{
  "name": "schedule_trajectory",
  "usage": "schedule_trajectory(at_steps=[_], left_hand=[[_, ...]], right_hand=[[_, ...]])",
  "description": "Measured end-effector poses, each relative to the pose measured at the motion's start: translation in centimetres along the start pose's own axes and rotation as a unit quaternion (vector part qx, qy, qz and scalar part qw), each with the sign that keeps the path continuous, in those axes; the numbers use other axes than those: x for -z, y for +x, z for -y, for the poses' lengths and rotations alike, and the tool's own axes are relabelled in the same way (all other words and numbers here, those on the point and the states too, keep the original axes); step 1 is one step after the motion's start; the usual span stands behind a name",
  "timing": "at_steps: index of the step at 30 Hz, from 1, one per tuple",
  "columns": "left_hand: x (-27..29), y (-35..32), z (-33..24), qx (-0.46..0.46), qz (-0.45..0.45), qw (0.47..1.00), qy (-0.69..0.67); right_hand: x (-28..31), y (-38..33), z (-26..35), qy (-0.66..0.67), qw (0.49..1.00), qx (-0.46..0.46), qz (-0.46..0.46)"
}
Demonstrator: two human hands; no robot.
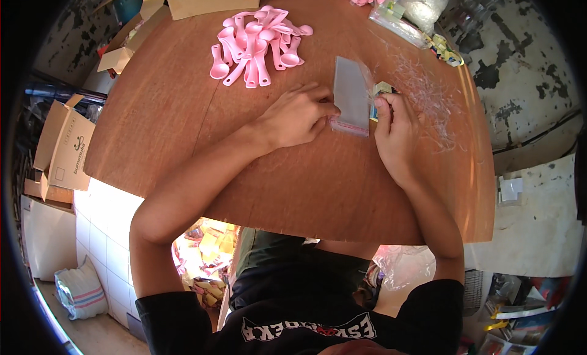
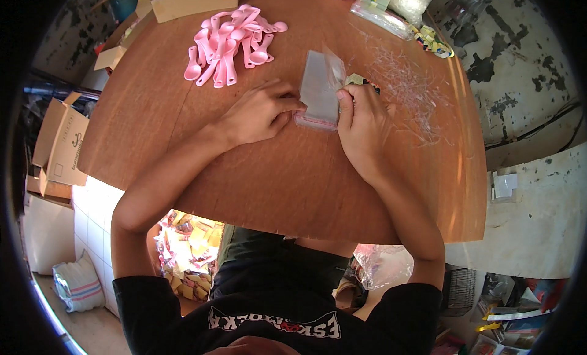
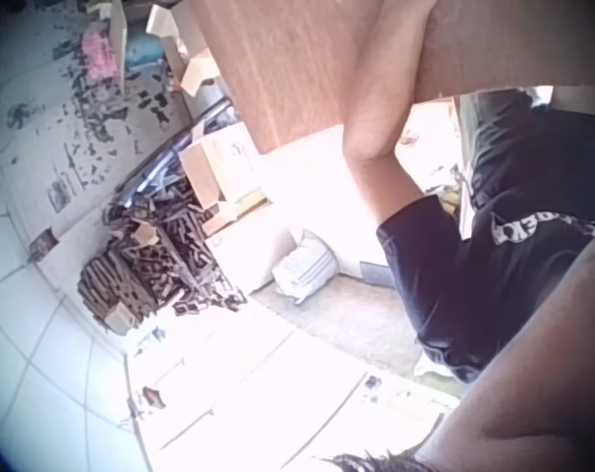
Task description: The person repeatedly places a yellow sticky note and a pink plastic spoon into small clear plastic bags on a wooden table. The person seals each bag and sets it aside, continuing the same sequence throughout the clip.
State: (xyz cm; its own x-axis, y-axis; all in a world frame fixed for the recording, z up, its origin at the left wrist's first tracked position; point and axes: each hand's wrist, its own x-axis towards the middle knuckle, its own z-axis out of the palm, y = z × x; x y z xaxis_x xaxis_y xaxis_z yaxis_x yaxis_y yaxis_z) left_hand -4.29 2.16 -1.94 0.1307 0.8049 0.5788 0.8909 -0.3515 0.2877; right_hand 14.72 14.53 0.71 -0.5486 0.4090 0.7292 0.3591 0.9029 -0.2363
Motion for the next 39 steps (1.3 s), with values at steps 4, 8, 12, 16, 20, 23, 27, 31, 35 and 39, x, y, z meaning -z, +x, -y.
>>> schedule_trajectory(at_steps=[4, 8, 12, 16, 20, 23, 27, 31, 35, 39], left_hand=[[0.5, 0.6, -1.2, 0.045, -0.056, 0.997, -0.022], [1.0, 0.6, -1.2, -0.067, -0.079, 0.994, 0.025], [0.7, 0.0, 0.1, -0.093, -0.071, 0.993, -0.025], [1.2, 0.2, -0.5, 0.082, -0.111, 0.969, -0.204], [2.2, 0.3, -0.7, 0.170, -0.152, 0.895, -0.384], [2.5, 0.5, -0.8, 0.205, -0.150, 0.879, -0.403], [2.4, 0.5, 0.0, 0.211, -0.146, 0.870, -0.422], [2.6, 0.7, -0.1, 0.213, -0.154, 0.851, -0.455], [3.6, 0.9, -0.5, 0.207, -0.155, 0.818, -0.514], [4.2, 0.9, -1.5, 0.243, -0.151, 0.794, -0.536]], right_hand=[[0.6, -0.6, 0.7, -0.030, 0.993, 0.099, 0.064], [0.8, -0.7, 2.1, 0.019, 0.980, 0.178, 0.084], [2.5, 1.3, 1.0, 0.067, 0.978, 0.187, 0.058], [4.2, 3.2, -2.5, 0.111, 0.961, -0.053, 0.246], [4.4, 1.7, -4.1, -0.013, 0.954, 0.048, 0.296], [3.7, 0.0, -4.7, -0.079, 0.964, 0.080, 0.242], [3.1, -0.6, -5.5, -0.063, 0.978, 0.087, 0.179], [3.2, -0.5, -5.2, -0.039, 0.985, 0.080, 0.147], [4.8, 0.4, -3.5, -0.069, 0.992, 0.106, -0.004], [6.7, 1.4, -3.5, 0.003, 0.990, 0.078, -0.117]])
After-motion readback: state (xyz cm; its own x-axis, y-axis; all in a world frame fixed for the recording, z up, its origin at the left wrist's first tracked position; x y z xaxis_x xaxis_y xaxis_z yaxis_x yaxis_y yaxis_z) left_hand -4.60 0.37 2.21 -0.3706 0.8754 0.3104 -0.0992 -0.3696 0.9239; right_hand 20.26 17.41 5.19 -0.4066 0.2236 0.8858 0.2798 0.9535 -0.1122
